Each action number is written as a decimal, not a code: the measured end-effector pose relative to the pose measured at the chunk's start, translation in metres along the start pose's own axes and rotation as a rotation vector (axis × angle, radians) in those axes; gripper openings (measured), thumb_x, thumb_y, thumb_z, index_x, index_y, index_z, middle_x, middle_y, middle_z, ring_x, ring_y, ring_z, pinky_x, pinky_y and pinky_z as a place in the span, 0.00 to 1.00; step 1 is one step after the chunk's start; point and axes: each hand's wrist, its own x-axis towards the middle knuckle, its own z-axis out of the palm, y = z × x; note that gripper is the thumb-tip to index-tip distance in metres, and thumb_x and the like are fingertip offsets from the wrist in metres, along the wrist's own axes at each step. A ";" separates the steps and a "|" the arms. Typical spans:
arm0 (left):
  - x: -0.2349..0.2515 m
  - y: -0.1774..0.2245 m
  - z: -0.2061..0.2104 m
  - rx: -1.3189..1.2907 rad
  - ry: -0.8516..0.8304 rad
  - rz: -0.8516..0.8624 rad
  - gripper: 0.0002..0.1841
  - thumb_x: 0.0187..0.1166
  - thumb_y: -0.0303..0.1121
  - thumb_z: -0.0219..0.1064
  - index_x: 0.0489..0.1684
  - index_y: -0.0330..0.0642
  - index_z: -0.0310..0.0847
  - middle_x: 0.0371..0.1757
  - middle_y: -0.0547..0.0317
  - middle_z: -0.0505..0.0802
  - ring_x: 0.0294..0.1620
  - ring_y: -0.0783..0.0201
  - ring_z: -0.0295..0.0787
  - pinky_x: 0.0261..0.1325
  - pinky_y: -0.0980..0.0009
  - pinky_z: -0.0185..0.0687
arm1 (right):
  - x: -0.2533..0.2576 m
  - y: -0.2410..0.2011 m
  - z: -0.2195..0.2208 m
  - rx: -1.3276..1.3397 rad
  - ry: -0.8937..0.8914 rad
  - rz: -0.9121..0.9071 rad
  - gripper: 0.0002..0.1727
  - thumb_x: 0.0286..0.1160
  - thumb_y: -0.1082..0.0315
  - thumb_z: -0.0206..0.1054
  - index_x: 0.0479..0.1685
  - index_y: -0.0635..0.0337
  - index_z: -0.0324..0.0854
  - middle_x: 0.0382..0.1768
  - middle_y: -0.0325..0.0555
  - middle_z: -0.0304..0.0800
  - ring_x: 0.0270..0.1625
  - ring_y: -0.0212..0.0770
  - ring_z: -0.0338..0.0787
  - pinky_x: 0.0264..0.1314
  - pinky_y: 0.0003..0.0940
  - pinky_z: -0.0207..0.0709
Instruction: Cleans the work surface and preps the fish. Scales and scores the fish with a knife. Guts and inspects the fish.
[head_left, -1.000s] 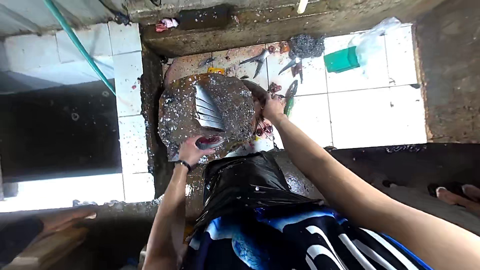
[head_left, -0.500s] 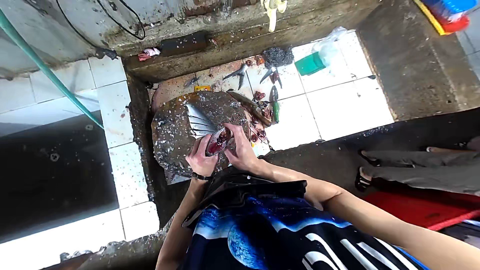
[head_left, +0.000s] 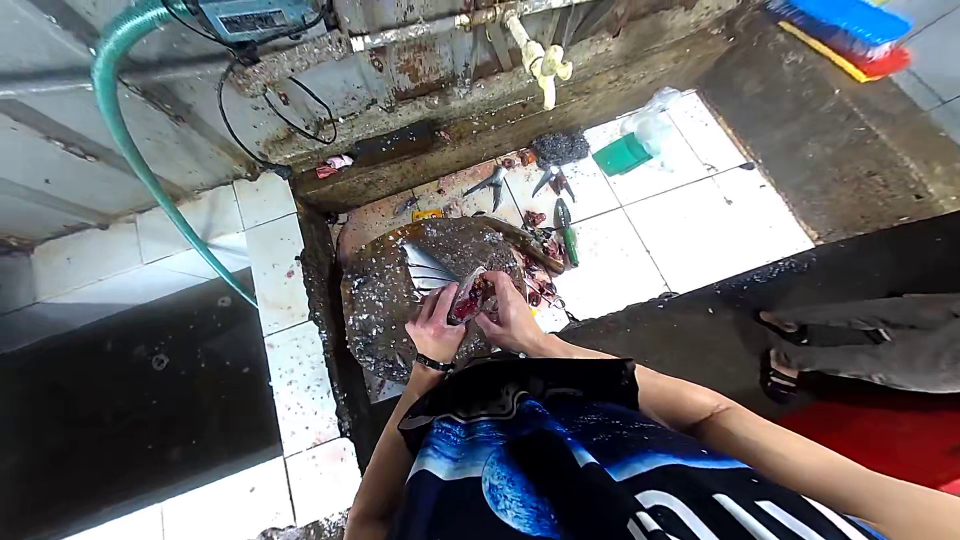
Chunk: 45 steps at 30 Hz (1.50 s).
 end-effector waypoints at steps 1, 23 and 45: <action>-0.002 -0.001 0.000 0.005 -0.007 0.031 0.22 0.57 0.46 0.79 0.52 0.51 0.96 0.52 0.55 0.98 0.43 0.57 0.98 0.35 0.56 0.91 | -0.001 0.001 -0.001 0.030 -0.023 0.034 0.37 0.62 0.61 0.74 0.75 0.66 0.69 0.66 0.60 0.81 0.60 0.46 0.89 0.60 0.43 0.86; -0.013 -0.014 -0.003 0.062 -0.030 0.250 0.23 0.61 0.44 0.78 0.58 0.55 0.93 0.59 0.59 0.96 0.49 0.56 0.96 0.42 0.57 0.90 | 0.016 0.020 -0.015 0.827 -0.495 0.311 0.18 0.85 0.57 0.63 0.52 0.64 0.85 0.45 0.53 0.95 0.48 0.46 0.95 0.53 0.46 0.91; -0.002 -0.009 0.010 0.055 0.025 0.305 0.19 0.72 0.50 0.73 0.59 0.55 0.93 0.58 0.57 0.96 0.52 0.55 0.94 0.48 0.58 0.88 | 0.009 -0.062 -0.026 1.049 -0.205 0.587 0.19 0.58 0.95 0.59 0.42 0.63 0.78 0.33 0.38 0.88 0.37 0.29 0.89 0.49 0.30 0.87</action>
